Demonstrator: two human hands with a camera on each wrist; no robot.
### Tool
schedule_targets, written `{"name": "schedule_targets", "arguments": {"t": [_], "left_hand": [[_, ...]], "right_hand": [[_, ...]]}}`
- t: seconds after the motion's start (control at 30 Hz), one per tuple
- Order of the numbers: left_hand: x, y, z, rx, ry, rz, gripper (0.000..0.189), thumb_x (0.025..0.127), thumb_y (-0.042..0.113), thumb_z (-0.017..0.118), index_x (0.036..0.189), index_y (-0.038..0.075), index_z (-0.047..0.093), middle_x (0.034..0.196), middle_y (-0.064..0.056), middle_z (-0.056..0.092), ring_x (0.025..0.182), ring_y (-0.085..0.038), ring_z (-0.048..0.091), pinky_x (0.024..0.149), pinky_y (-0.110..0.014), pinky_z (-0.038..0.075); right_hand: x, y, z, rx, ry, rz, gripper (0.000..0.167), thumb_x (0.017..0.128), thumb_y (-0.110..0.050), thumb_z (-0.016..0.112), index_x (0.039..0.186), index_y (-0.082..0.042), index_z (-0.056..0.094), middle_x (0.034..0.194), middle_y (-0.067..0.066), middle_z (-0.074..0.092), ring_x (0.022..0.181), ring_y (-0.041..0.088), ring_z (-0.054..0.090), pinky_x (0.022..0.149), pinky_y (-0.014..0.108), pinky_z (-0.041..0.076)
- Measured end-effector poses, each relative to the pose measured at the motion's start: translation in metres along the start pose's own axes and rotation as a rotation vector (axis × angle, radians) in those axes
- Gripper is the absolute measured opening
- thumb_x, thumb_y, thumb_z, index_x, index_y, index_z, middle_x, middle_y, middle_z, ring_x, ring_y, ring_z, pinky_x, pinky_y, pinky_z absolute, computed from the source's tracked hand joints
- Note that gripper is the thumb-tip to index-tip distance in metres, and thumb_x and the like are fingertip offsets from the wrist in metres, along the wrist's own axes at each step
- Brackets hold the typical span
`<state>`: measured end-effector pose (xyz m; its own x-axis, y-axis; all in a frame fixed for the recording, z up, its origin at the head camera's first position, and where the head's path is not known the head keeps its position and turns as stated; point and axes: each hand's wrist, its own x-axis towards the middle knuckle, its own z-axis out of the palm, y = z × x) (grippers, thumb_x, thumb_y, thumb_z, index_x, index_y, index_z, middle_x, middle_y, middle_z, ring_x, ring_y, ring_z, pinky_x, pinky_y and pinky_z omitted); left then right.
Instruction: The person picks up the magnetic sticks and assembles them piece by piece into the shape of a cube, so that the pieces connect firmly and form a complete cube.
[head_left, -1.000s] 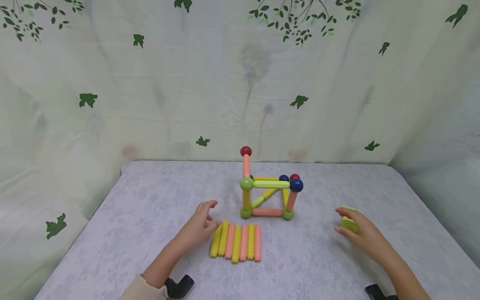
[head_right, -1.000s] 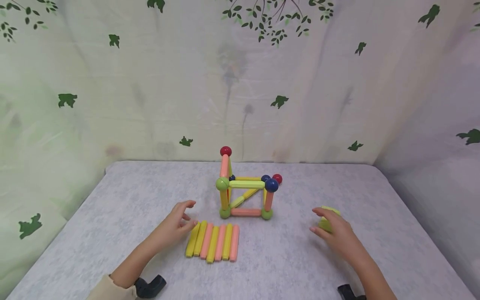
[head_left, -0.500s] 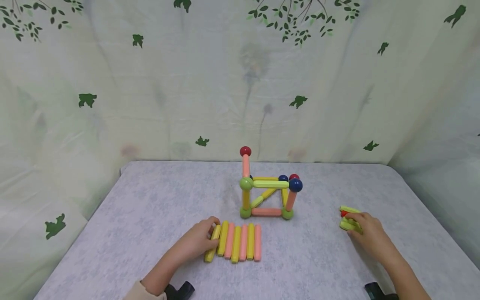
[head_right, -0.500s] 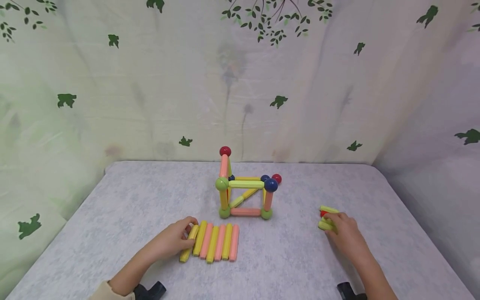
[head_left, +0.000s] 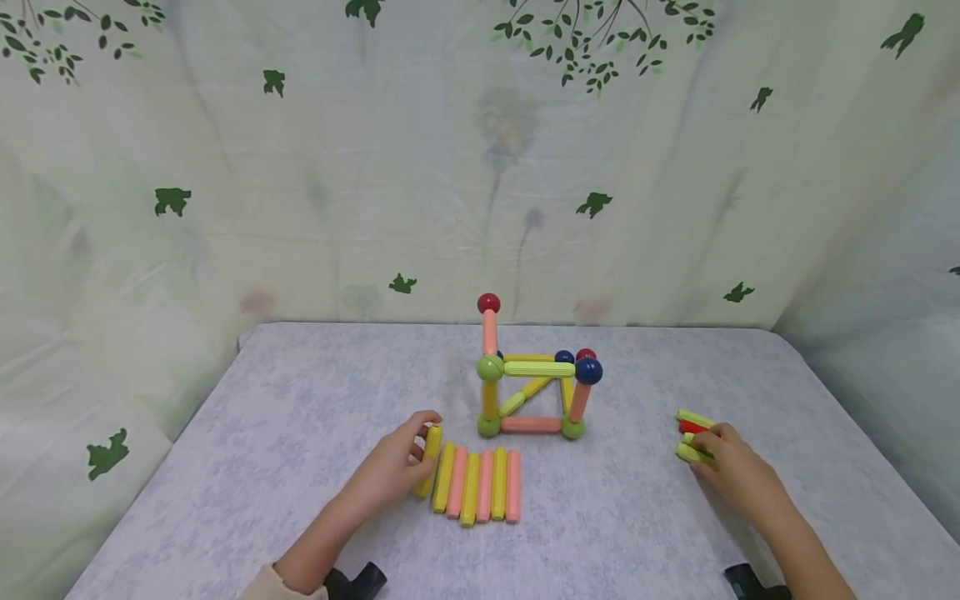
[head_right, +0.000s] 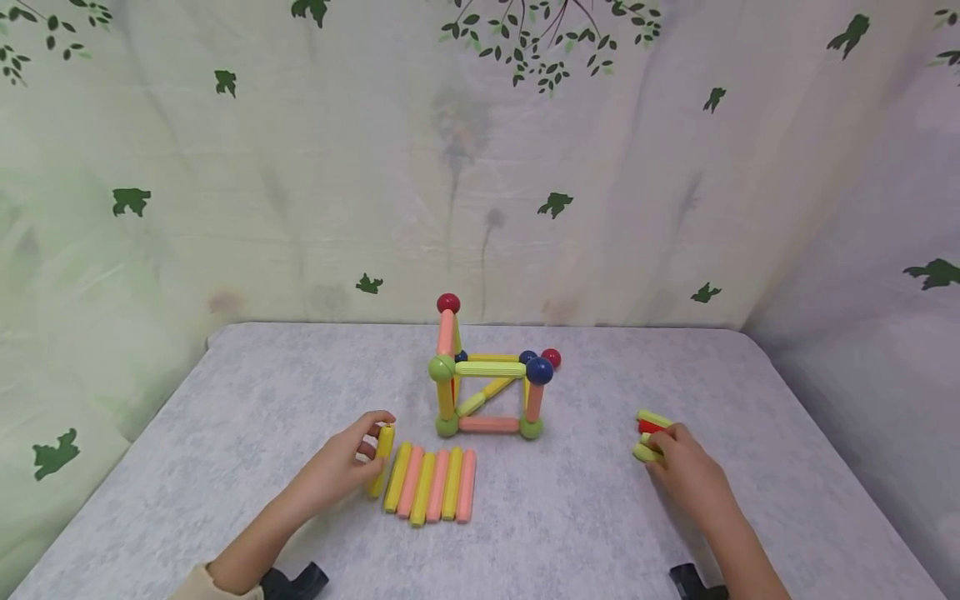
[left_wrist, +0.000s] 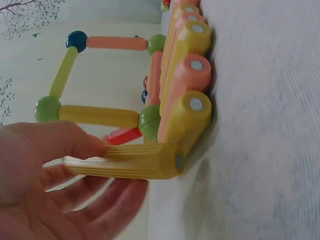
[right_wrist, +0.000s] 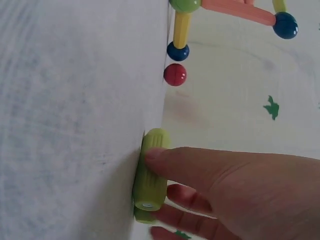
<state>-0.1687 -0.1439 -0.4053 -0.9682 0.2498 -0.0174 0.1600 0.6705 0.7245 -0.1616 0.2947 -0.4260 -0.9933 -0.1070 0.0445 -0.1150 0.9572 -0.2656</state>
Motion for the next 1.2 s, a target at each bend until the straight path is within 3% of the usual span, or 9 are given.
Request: {"name": "schedule_targets", "arguments": {"t": [0.1, 0.2, 0.33, 0.4, 0.53, 0.67, 0.8, 0.93, 1.2], "left_hand": [[-0.001, 0.006, 0.003, -0.039, 0.093, 0.117, 0.043, 0.079, 0.000, 0.062, 0.118, 0.011, 0.049, 0.104, -0.004, 0.054, 0.079, -0.013, 0.055, 0.063, -0.025, 0.048], [-0.002, 0.012, 0.005, -0.096, 0.172, 0.230, 0.040, 0.079, -0.001, 0.064, 0.115, 0.011, 0.051, 0.104, -0.001, 0.056, 0.084, -0.013, 0.058, 0.068, -0.024, 0.049], [0.001, 0.021, 0.008, -0.154, 0.240, 0.340, 0.035, 0.080, 0.001, 0.066, 0.111, 0.011, 0.053, 0.101, 0.004, 0.056, 0.088, -0.012, 0.059, 0.070, -0.023, 0.049], [0.004, 0.025, 0.010, -0.176, 0.259, 0.382, 0.034, 0.080, 0.002, 0.066, 0.110, 0.011, 0.053, 0.099, 0.006, 0.057, 0.089, -0.010, 0.058, 0.071, -0.022, 0.049], [0.010, 0.032, 0.015, -0.226, 0.283, 0.432, 0.032, 0.080, 0.001, 0.066, 0.108, 0.008, 0.054, 0.097, 0.008, 0.057, 0.088, -0.008, 0.058, 0.071, -0.023, 0.049], [0.017, 0.037, 0.023, -0.273, 0.295, 0.468, 0.033, 0.079, -0.003, 0.066, 0.108, 0.008, 0.055, 0.098, 0.005, 0.058, 0.088, -0.009, 0.059, 0.071, -0.024, 0.050], [0.024, 0.041, 0.032, -0.289, 0.289, 0.480, 0.033, 0.079, -0.002, 0.066, 0.107, 0.009, 0.054, 0.098, 0.004, 0.059, 0.089, -0.010, 0.059, 0.070, -0.024, 0.050], [0.030, 0.045, 0.041, -0.306, 0.271, 0.484, 0.031, 0.080, 0.000, 0.065, 0.108, 0.008, 0.053, 0.099, 0.003, 0.059, 0.090, -0.011, 0.060, 0.069, -0.025, 0.050], [0.029, 0.062, 0.048, -0.329, 0.264, 0.507, 0.028, 0.081, -0.002, 0.063, 0.106, 0.006, 0.053, 0.100, -0.005, 0.060, 0.091, -0.019, 0.061, 0.066, -0.027, 0.051]], "right_hand": [[0.002, -0.005, -0.005, 0.014, 0.001, -0.014, 0.025, 0.074, -0.007, 0.071, 0.094, 0.003, 0.059, 0.090, 0.014, 0.055, 0.078, 0.028, 0.055, 0.065, 0.043, 0.046], [0.004, -0.016, -0.012, 0.114, 0.030, -0.076, 0.028, 0.078, -0.004, 0.067, 0.102, 0.003, 0.057, 0.091, 0.012, 0.060, 0.079, 0.025, 0.055, 0.066, 0.042, 0.046], [0.006, -0.044, -0.019, 0.265, 0.062, -0.199, 0.034, 0.082, -0.004, 0.064, 0.115, -0.001, 0.056, 0.100, 0.007, 0.060, 0.087, 0.022, 0.054, 0.071, 0.042, 0.047], [0.008, -0.062, -0.019, 0.291, 0.073, -0.247, 0.033, 0.081, -0.006, 0.066, 0.114, -0.006, 0.058, 0.098, 0.000, 0.060, 0.086, 0.018, 0.052, 0.070, 0.038, 0.047], [0.015, -0.095, -0.014, 0.329, 0.097, -0.339, 0.029, 0.079, -0.007, 0.068, 0.108, -0.011, 0.061, 0.091, -0.009, 0.058, 0.077, 0.013, 0.048, 0.062, 0.028, 0.044], [0.028, -0.120, 0.000, 0.399, 0.105, -0.389, 0.030, 0.079, -0.006, 0.068, 0.107, -0.013, 0.061, 0.089, -0.008, 0.056, 0.067, 0.011, 0.045, 0.054, 0.022, 0.041], [0.042, -0.136, 0.016, 0.399, 0.094, -0.338, 0.028, 0.079, -0.007, 0.069, 0.105, -0.012, 0.060, 0.083, -0.005, 0.058, 0.061, 0.008, 0.045, 0.051, 0.021, 0.042], [0.050, -0.146, 0.028, 0.288, 0.096, -0.263, 0.022, 0.080, -0.011, 0.068, 0.100, -0.013, 0.060, 0.084, -0.003, 0.061, 0.062, 0.008, 0.048, 0.056, 0.024, 0.043], [0.053, -0.154, 0.033, 0.268, 0.095, -0.236, 0.021, 0.080, -0.010, 0.068, 0.099, -0.012, 0.059, 0.086, -0.001, 0.061, 0.067, 0.010, 0.051, 0.062, 0.027, 0.046]]}}
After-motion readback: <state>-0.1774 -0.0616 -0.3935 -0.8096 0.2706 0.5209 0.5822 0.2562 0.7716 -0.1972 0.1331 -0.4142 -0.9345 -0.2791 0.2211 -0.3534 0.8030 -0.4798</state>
